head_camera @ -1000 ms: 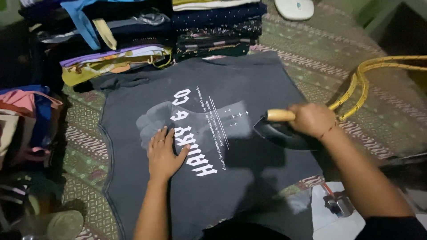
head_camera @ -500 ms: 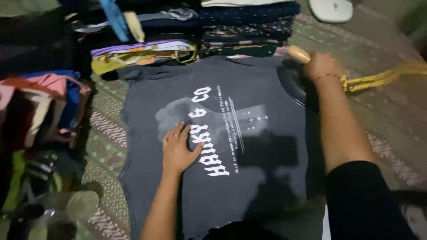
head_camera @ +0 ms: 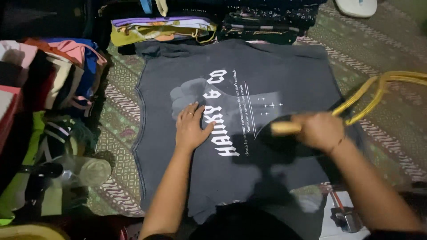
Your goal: The person takes a dark gray t-shirt from a laundry basket and lays it on a patterned ironing board. They smooth the fabric with their hands and then use a traditional charcoal iron to press the shirt, moving the iron back and forth across the surface.
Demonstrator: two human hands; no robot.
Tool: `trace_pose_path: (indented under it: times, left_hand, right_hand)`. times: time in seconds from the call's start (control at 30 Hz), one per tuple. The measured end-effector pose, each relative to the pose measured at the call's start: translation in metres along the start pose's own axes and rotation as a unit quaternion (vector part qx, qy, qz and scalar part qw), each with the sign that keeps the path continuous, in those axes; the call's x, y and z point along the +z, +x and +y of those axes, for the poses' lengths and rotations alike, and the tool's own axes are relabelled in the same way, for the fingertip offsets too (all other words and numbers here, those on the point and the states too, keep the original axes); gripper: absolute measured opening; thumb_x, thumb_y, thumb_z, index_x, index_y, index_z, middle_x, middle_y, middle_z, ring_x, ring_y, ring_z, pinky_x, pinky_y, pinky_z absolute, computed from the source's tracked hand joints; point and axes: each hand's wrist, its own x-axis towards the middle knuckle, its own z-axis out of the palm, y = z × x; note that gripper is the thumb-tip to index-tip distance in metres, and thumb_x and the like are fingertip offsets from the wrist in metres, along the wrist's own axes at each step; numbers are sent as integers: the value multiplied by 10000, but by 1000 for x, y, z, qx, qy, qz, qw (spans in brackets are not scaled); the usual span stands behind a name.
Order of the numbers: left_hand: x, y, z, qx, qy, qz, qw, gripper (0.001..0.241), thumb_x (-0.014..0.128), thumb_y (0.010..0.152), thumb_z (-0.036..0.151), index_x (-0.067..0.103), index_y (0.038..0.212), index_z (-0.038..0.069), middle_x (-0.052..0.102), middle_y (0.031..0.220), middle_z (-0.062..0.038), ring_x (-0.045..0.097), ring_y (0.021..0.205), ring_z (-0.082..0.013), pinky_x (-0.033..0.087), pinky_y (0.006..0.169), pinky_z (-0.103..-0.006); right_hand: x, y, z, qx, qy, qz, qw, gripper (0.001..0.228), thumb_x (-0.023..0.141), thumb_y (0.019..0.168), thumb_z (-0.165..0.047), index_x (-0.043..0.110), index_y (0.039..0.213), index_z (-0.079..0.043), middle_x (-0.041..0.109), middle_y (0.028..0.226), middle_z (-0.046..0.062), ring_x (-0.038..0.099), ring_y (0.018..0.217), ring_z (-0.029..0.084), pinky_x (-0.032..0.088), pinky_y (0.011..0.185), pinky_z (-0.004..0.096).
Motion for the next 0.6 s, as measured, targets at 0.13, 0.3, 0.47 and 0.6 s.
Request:
trace_pose_path:
  times: [0.13, 0.3, 0.47, 0.6]
  left_hand:
    - [-4, 0, -2, -23, -55, 26, 998, 501, 785, 849, 298, 683, 1299, 103, 651, 1319, -177, 581, 1303, -376, 424, 1077, -539]
    - [-21, -15, -6, -76, -79, 47, 993, 470, 790, 857, 265, 688, 1289, 110, 636, 1331, -183, 564, 1310, -405, 427, 1067, -548]
    - [-46, -49, -10, -110, -37, 0, 993, 389, 765, 863, 225, 709, 1220, 81, 627, 1339, -207, 553, 1312, -449, 433, 1043, -601]
    - [-41, -70, -34, -100, -74, 112, 986, 227, 708, 918, 128, 727, 1139, 80, 693, 1195, -195, 630, 1191, -432, 458, 1021, -534]
  right_hand:
    - [-2, -52, -53, -201, 41, 188, 961, 204, 705, 804, -428, 701, 907, -251, 726, 832, -87, 703, 678, 173, 506, 510, 360]
    - [21, -35, -90, -227, -18, 166, 959, 178, 693, 844, -399, 662, 993, -306, 680, 773, -23, 689, 645, 223, 509, 494, 396]
    - [9, 24, -133, -172, 119, 155, 966, 159, 591, 908, -476, 651, 906, -328, 683, 659, -54, 710, 647, 205, 510, 587, 339]
    - [-3, 63, -155, -24, 4, 140, 990, 229, 659, 850, -462, 711, 773, -253, 699, 674, 3, 749, 645, 246, 564, 499, 401]
